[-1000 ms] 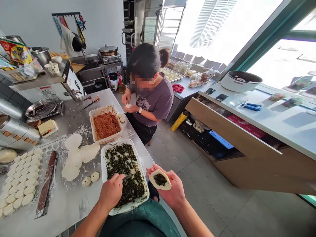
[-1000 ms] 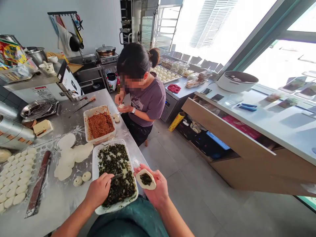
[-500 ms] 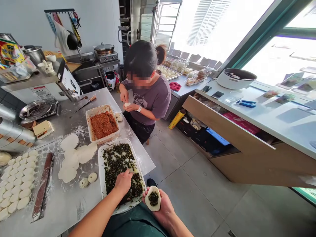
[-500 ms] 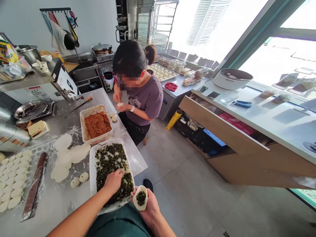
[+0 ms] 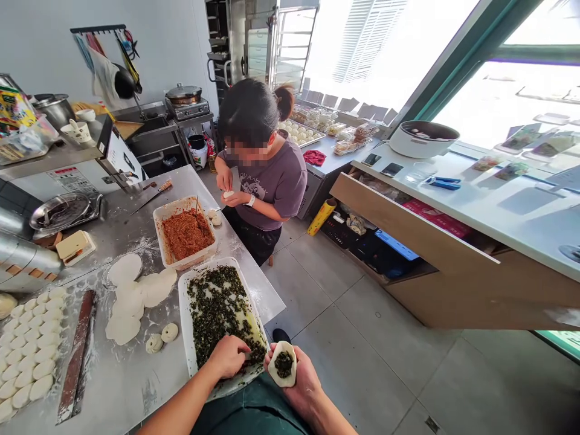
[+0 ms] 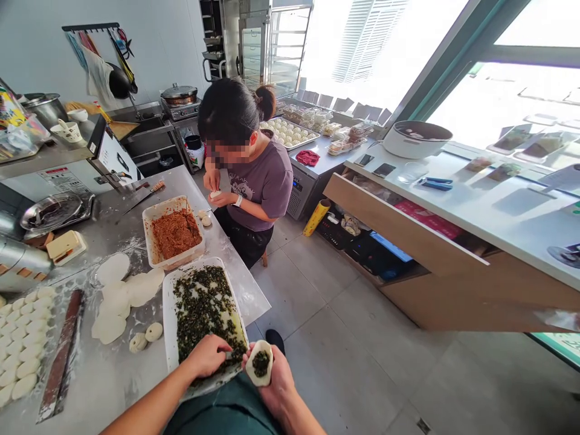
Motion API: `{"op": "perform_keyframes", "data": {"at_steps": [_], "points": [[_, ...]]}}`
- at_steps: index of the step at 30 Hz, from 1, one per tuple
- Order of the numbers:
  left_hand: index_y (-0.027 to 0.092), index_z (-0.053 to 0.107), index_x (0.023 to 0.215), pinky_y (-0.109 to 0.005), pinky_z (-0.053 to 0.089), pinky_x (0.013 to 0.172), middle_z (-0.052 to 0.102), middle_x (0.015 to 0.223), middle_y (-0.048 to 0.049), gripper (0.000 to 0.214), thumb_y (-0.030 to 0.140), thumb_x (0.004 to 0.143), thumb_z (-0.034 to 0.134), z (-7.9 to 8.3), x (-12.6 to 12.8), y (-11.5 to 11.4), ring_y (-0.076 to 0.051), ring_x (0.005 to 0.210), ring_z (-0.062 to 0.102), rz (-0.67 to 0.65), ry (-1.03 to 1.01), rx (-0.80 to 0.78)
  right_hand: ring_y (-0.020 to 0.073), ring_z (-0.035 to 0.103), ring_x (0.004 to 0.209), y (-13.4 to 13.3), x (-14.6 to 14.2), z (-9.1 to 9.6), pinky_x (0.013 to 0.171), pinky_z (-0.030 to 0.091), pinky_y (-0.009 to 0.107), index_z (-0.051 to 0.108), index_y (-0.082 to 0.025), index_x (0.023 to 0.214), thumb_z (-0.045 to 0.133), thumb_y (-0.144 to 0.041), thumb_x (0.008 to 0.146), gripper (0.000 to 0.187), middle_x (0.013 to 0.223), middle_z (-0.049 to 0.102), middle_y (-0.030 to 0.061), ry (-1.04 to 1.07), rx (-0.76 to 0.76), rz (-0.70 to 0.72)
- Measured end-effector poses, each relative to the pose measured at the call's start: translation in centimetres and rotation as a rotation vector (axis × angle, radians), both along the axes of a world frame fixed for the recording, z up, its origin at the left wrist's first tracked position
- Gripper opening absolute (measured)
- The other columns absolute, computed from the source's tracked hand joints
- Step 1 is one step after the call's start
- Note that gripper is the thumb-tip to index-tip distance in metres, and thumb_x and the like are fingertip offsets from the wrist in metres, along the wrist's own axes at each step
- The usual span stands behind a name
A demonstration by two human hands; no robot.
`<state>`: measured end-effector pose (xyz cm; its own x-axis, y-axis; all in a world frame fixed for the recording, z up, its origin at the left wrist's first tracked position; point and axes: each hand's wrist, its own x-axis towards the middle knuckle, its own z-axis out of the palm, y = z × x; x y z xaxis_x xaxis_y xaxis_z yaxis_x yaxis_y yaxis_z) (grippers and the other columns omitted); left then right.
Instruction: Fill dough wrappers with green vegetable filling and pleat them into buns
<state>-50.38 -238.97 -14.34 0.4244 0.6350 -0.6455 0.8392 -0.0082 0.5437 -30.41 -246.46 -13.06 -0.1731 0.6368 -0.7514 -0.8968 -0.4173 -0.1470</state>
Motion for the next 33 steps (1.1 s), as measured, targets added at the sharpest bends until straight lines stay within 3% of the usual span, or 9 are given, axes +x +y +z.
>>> {"op": "perform_keyframes", "data": {"at_steps": [3,5,9,12,16,19,22,28,33], "points": [[0.021,0.076,0.11,-0.028,0.051,0.061,0.078,0.082,-0.0023,0.032,0.031,0.087,0.056,1.4,-1.4,-0.2,-0.015,0.064,0.067,0.09,-0.075,-0.103,0.0219,0.07,0.067,0.4,0.7,0.4,0.067,0.06,0.034,0.072,-0.014,0.085,0.066,-0.029,0.083,0.016,0.07,0.074,0.0078,-0.097,-0.006,-0.079],[0.018,0.074,0.115,-0.024,0.044,0.051,0.076,0.077,-0.002,0.038,0.032,0.087,0.052,2.9,-2.1,-0.4,-0.013,0.052,0.06,0.157,-0.123,-0.121,0.0206,0.069,0.066,1.1,1.0,0.8,0.064,0.059,0.031,0.073,-0.015,0.086,0.069,-0.031,0.081,0.018,0.067,0.074,0.0067,-0.145,-0.019,-0.127],[0.017,0.069,0.124,-0.025,0.048,0.056,0.076,0.087,-0.0035,0.043,0.036,0.091,0.049,7.4,-2.6,-0.7,-0.012,0.058,0.06,0.268,-0.219,-0.024,0.0198,0.067,0.066,3.6,-0.5,2.5,0.063,0.057,0.029,0.073,-0.012,0.082,0.072,-0.032,0.079,0.021,0.071,0.075,0.009,-0.105,0.029,-0.119],[0.026,0.064,0.132,-0.028,0.055,0.081,0.071,0.116,-0.0054,0.042,0.035,0.099,0.04,10.0,-2.1,-1.4,-0.015,0.088,0.067,0.304,-0.271,0.229,0.0214,0.068,0.07,5.9,-3.1,4.4,0.067,0.057,0.032,0.074,-0.011,0.088,0.069,-0.03,0.083,0.021,0.079,0.076,0.0111,-0.018,0.121,-0.063],[0.032,0.053,0.144,-0.032,0.053,0.103,0.063,0.123,-0.0082,0.051,0.014,0.1,0.034,9.4,-1.4,-3.1,-0.017,0.117,0.062,0.163,-0.2,0.858,0.0247,0.07,0.092,8.2,-5.8,7.3,0.086,0.058,0.039,0.075,-0.015,0.098,0.062,-0.031,0.089,0.023,0.091,0.076,0.0103,0.081,0.215,-0.064],[0.031,0.043,0.152,-0.034,0.055,0.103,0.061,0.128,-0.0099,0.065,0.003,0.094,0.038,8.0,-1.6,-3.9,-0.019,0.121,0.061,0.024,-0.048,1.111,0.027,0.069,0.097,8.8,-6.6,8.9,0.094,0.056,0.043,0.075,-0.014,0.098,0.062,-0.034,0.09,0.025,0.092,0.076,0.0112,0.151,0.25,-0.085],[0.029,0.042,0.152,-0.033,0.057,0.1,0.06,0.128,-0.0108,0.069,-0.002,0.09,0.039,8.5,-2.2,-4.2,-0.02,0.118,0.063,-0.036,0.035,1.2,0.0267,0.069,0.094,8.6,-6.8,9.9,0.095,0.055,0.042,0.075,-0.013,0.095,0.065,-0.034,0.089,0.024,0.089,0.075,0.0105,0.14,0.272,-0.087],[0.027,0.055,0.142,-0.025,0.06,0.088,0.063,0.116,-0.0095,0.06,0.0,0.09,0.042,12.4,-3.0,-3.9,-0.016,0.103,0.068,-0.034,0.017,1.191,0.0279,0.069,0.094,8.2,-6.4,9.7,0.093,0.056,0.045,0.075,-0.013,0.099,0.064,-0.034,0.09,0.025,0.09,0.075,0.0109,0.124,0.274,-0.102],[0.028,0.055,0.142,-0.03,0.061,0.09,0.064,0.117,-0.0102,0.058,0.002,0.091,0.045,12.2,-2.7,-3.4,-0.018,0.104,0.068,-0.081,-0.026,1.237,0.0304,0.07,0.097,8.5,-6.5,9.5,0.088,0.057,0.047,0.074,-0.015,0.1,0.062,-0.037,0.091,0.027,0.089,0.075,0.011,0.164,0.217,-0.058]]}}
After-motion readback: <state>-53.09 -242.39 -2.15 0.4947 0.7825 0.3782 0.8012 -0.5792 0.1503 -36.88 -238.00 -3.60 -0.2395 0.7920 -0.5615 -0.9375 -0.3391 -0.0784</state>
